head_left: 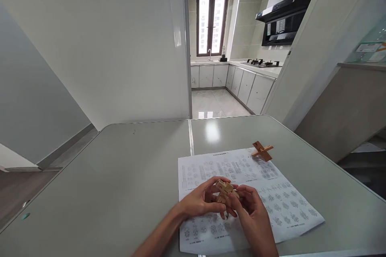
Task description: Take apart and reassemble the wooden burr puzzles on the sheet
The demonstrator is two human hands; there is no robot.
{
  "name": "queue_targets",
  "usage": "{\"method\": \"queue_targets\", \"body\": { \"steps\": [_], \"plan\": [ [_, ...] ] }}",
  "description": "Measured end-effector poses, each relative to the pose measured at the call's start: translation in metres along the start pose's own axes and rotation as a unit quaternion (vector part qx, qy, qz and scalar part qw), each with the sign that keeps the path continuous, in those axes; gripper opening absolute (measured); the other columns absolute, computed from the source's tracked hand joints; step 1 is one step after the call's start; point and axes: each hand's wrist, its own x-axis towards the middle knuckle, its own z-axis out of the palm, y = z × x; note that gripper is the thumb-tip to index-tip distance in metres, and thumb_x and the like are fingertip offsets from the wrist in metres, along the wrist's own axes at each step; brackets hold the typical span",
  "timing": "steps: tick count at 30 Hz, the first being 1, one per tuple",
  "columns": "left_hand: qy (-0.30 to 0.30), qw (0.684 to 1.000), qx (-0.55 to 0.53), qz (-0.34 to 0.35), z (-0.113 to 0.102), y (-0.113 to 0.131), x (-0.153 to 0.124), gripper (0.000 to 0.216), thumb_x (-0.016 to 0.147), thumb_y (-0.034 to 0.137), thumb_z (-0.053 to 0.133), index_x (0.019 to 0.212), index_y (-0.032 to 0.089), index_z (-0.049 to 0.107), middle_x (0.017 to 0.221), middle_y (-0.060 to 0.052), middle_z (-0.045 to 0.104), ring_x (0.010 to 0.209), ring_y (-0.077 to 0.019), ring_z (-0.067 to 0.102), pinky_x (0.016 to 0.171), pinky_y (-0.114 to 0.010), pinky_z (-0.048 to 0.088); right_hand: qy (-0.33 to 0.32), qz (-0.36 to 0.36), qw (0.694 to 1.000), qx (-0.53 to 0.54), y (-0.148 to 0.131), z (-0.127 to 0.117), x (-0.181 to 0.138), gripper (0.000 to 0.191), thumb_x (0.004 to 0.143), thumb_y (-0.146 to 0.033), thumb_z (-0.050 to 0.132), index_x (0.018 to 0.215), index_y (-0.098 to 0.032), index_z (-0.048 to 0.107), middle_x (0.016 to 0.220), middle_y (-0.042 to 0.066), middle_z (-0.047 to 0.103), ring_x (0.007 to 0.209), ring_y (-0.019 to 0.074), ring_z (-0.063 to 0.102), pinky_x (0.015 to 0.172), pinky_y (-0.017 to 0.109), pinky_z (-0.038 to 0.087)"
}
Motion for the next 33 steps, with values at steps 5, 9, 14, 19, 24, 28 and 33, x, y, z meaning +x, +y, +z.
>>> {"method": "queue_targets", "body": {
  "steps": [5, 9, 14, 19, 24, 28, 33],
  "plan": [
    [-0.005, 1.0, 0.015, -0.007, 0.0, -0.002, -0.002, 0.062, 0.086, 0.024, 0.082, 0.139, 0.027, 0.051, 0.12, -0.012, 0.066, 0.099, -0.0247, 0.075, 0.071, -0.028, 0.057, -0.004, 0.011, 1.0, 0.024, 0.0, 0.002, 0.001, 0.047, 0.074, -0.056, 0.084, 0.098, -0.023, 0.059, 0.095, 0.007, 0.075, 0.081, 0.0245, 0.073, 0.067, 0.031, 0.06],
    [-0.001, 1.0, 0.02, -0.017, 0.0, -0.001, -0.002, 0.064, 0.085, 0.028, 0.083, 0.139, 0.028, 0.05, 0.123, -0.012, 0.066, 0.098, -0.0254, 0.077, 0.069, -0.026, 0.056, -0.02, 0.012, 0.999, 0.039, -0.002, -0.001, 0.003, 0.046, 0.073, -0.058, 0.084, 0.09, -0.023, 0.058, 0.095, 0.007, 0.075, 0.083, 0.0259, 0.073, 0.063, 0.03, 0.06],
    [0.01, 0.999, 0.027, -0.023, 0.003, 0.002, -0.001, 0.069, 0.08, 0.028, 0.087, 0.137, 0.028, 0.05, 0.139, -0.015, 0.059, 0.098, -0.0275, 0.078, 0.06, -0.022, 0.054, -0.034, 0.016, 0.999, 0.039, -0.009, -0.003, 0.006, 0.048, 0.071, -0.059, 0.084, 0.088, -0.023, 0.059, 0.09, 0.006, 0.075, 0.068, 0.0225, 0.07, 0.052, 0.028, 0.056],
    [0.067, 0.996, 0.05, -0.028, 0.006, 0.005, -0.001, 0.07, 0.071, 0.028, 0.092, 0.131, 0.022, 0.055, 0.129, -0.015, 0.066, 0.082, -0.0237, 0.079, 0.048, -0.019, 0.048, -0.035, 0.022, 0.999, 0.012, -0.01, -0.005, 0.009, 0.051, 0.072, -0.067, 0.08, 0.088, -0.022, 0.063, 0.081, 0.005, 0.075, 0.068, 0.0232, 0.069, 0.059, 0.031, 0.058],
    [0.152, 0.987, 0.054, -0.007, 0.0, 0.004, -0.001, 0.058, 0.074, 0.029, 0.089, 0.122, 0.018, 0.059, 0.131, -0.016, 0.066, 0.059, -0.0125, 0.074, 0.035, -0.015, 0.037, -0.031, -0.003, 0.998, -0.055, -0.003, -0.011, 0.009, 0.048, 0.084, -0.067, 0.068, 0.101, -0.022, 0.067, 0.091, 0.006, 0.075, 0.077, 0.023, 0.07, 0.068, 0.031, 0.057],
    [0.216, 0.975, 0.046, 0.029, -0.009, -0.001, 0.002, 0.058, 0.076, 0.034, 0.087, 0.122, 0.017, 0.057, 0.134, -0.017, 0.065, 0.051, -0.0071, 0.068, 0.031, -0.014, 0.033, -0.042, -0.026, 0.985, -0.167, 0.001, -0.018, 0.007, 0.045, 0.083, -0.066, 0.068, 0.097, -0.023, 0.069, 0.093, 0.007, 0.075, 0.082, 0.0252, 0.07, 0.067, 0.031, 0.055],
    [0.242, 0.968, 0.052, 0.033, -0.011, -0.003, 0.003, 0.056, 0.077, 0.036, 0.086, 0.12, 0.017, 0.056, 0.134, -0.018, 0.066, 0.052, -0.0073, 0.068, 0.032, -0.014, 0.033, -0.063, -0.112, 0.964, -0.233, 0.015, -0.021, 0.007, 0.039, 0.081, -0.059, 0.074, 0.098, -0.024, 0.073, 0.098, 0.009, 0.074, 0.085, 0.0272, 0.069, 0.076, 0.037, 0.057]
  ]
}}
